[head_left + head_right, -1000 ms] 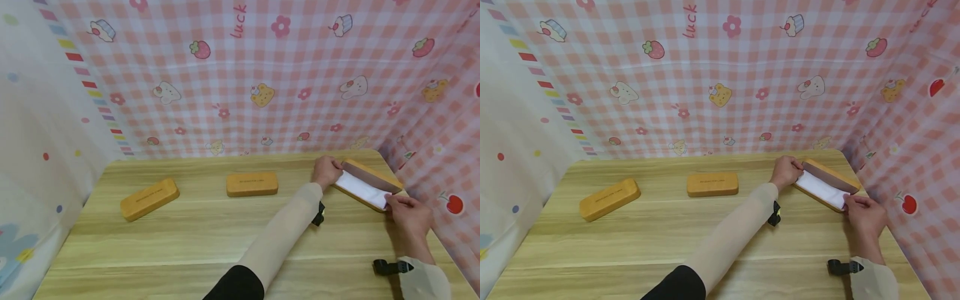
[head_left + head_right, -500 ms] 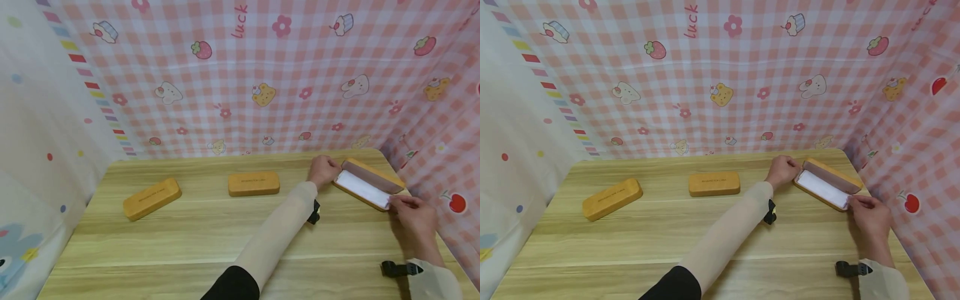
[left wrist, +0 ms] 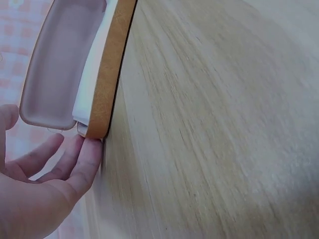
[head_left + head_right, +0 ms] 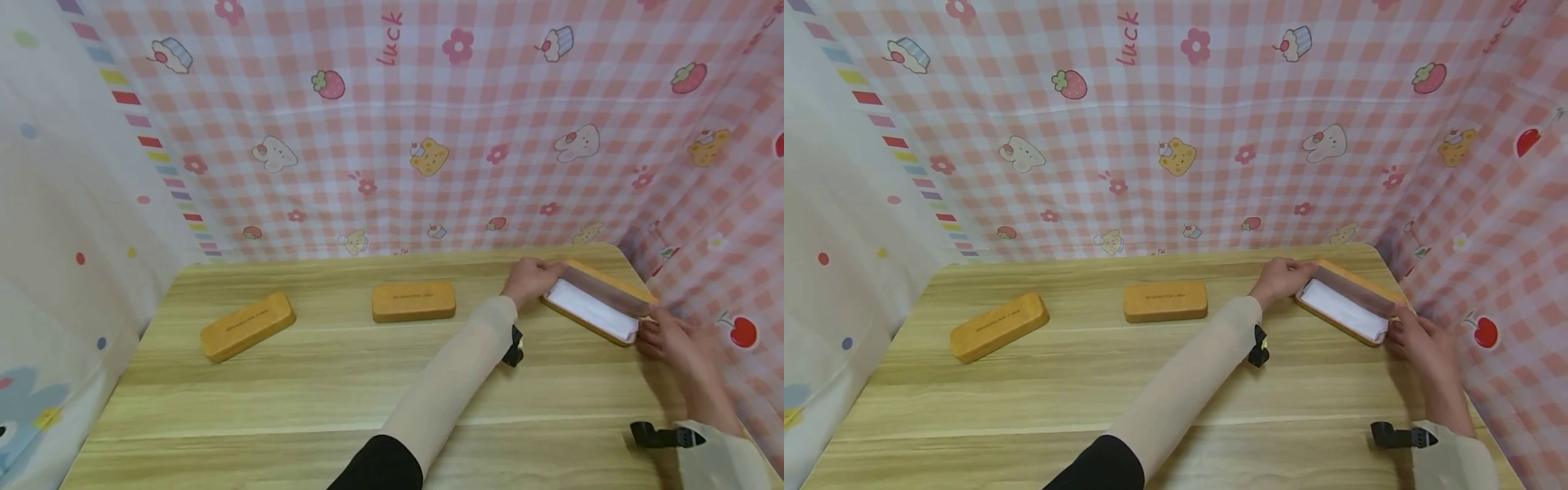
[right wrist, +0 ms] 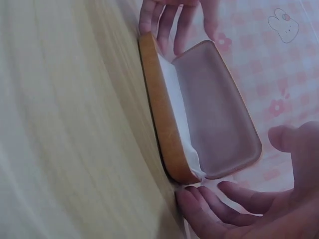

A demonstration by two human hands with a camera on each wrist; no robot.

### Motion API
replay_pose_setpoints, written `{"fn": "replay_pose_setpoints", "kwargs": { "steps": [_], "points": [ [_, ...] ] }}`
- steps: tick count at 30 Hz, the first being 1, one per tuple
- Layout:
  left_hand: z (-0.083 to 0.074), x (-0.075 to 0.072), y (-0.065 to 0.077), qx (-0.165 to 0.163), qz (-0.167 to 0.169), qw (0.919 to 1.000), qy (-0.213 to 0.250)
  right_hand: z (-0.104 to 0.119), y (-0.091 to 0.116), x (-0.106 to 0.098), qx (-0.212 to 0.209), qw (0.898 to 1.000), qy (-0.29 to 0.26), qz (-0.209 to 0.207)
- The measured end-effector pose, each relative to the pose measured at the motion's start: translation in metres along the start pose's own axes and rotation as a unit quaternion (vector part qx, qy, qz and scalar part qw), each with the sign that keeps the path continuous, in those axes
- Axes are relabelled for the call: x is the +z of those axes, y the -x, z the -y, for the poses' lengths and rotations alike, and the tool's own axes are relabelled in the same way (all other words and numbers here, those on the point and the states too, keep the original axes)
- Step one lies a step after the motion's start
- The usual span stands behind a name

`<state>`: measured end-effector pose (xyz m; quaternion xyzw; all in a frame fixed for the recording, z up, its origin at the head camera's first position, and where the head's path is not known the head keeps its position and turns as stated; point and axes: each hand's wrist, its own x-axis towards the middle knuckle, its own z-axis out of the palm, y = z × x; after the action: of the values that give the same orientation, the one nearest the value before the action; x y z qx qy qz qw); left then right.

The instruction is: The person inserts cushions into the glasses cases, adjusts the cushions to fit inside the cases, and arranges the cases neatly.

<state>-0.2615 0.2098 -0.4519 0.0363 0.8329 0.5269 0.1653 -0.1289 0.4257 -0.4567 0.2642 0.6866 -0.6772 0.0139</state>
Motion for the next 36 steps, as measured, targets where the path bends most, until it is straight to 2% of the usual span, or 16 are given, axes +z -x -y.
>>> {"fn": "replay_pose_setpoints", "kwargs": {
  "steps": [3,7,14,19,27,36],
  "points": [
    [-0.003,0.0,0.003,-0.008,0.01,0.9998,0.014,0.002,-0.005,0.002,0.015,1.0,0.016,0.014],
    [-0.003,0.001,0.006,-0.018,0.017,0.9995,0.019,0.004,-0.008,0.004,0.03,0.998,0.055,-0.011],
    [-0.003,0.009,0.005,-0.031,-0.007,0.9995,0.0,0.008,-0.008,0.011,0.057,0.996,0.053,-0.052],
    [-0.003,0.008,0.004,-0.023,-0.008,0.9997,-0.008,0.01,-0.006,0.01,0.046,0.996,0.072,-0.026],
    [-0.003,0.003,0.005,-0.012,0.019,0.9993,-0.031,0.006,-0.006,0.003,0.016,0.998,0.063,0.013],
    [0.0,-0.001,0.007,0.011,0.033,0.9981,-0.051,0.006,-0.008,0.002,0.016,0.999,0.047,0.019]
  ]
}}
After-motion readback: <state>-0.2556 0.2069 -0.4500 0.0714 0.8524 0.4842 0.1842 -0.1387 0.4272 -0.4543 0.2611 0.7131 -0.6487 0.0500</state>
